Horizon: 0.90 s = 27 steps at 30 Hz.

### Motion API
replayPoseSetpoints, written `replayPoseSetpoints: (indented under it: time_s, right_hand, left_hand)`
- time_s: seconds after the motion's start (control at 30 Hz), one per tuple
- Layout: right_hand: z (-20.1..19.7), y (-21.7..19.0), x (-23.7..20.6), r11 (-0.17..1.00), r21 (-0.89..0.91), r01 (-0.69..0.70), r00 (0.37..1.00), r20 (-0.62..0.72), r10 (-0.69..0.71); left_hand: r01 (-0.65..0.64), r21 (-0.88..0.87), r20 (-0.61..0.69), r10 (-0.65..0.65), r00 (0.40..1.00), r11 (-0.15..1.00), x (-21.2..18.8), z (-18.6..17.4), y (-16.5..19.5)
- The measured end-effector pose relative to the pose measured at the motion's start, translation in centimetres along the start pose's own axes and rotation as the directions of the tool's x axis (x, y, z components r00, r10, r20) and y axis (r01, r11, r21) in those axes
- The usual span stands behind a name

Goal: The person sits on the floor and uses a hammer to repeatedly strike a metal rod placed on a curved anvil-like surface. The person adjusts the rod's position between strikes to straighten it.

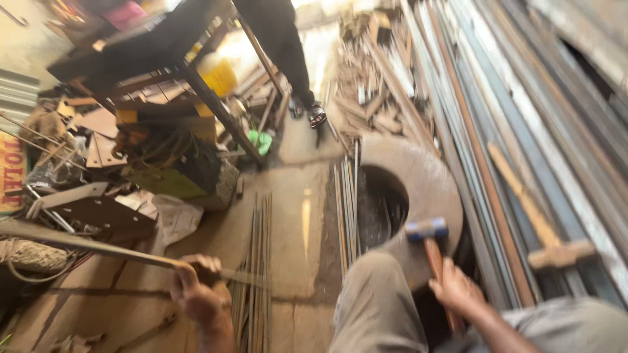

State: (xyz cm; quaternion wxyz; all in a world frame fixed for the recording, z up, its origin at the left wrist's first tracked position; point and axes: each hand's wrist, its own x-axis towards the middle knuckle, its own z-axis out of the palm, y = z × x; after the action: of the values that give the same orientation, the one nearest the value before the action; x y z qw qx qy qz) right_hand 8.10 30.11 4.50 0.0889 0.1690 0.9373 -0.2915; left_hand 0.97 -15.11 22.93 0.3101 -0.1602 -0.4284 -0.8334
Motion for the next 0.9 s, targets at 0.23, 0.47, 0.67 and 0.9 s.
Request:
replayPoseSetpoints:
  time_s: [0.23, 0.47, 0.67, 0.9]
  right_hand:
    - [1.9, 1.9, -0.3, 1.000, -0.003, -0.029, 0.991, 0.130, 0.030]
    - [0.9, 2.0, -0.8, 0.999, -0.015, -0.044, 0.983, 0.180, 0.046]
    - [1.1, 3.4, -3.7, 0.999, 0.014, -0.036, 0.976, 0.214, 0.032]
    - [3.1, 3.7, -4.8, 0.992, 0.030, -0.119, 0.957, 0.271, 0.107]
  left_hand:
    - [0.538, 0.217, -0.350, -0.450, 0.822, 0.814, -4.1, -1.4, -0.3]
    - [0.717, -0.106, -0.609, -0.615, 0.501, 0.689, -16.0, -9.4, -10.1]
    - [0.706, -0.348, -0.616, -0.718, 0.324, 0.617, -21.9, -12.2, -15.0]
    - [0.920, -0.201, -0.671, -0.731, 0.120, 0.336, -25.6, -11.7, -16.3]
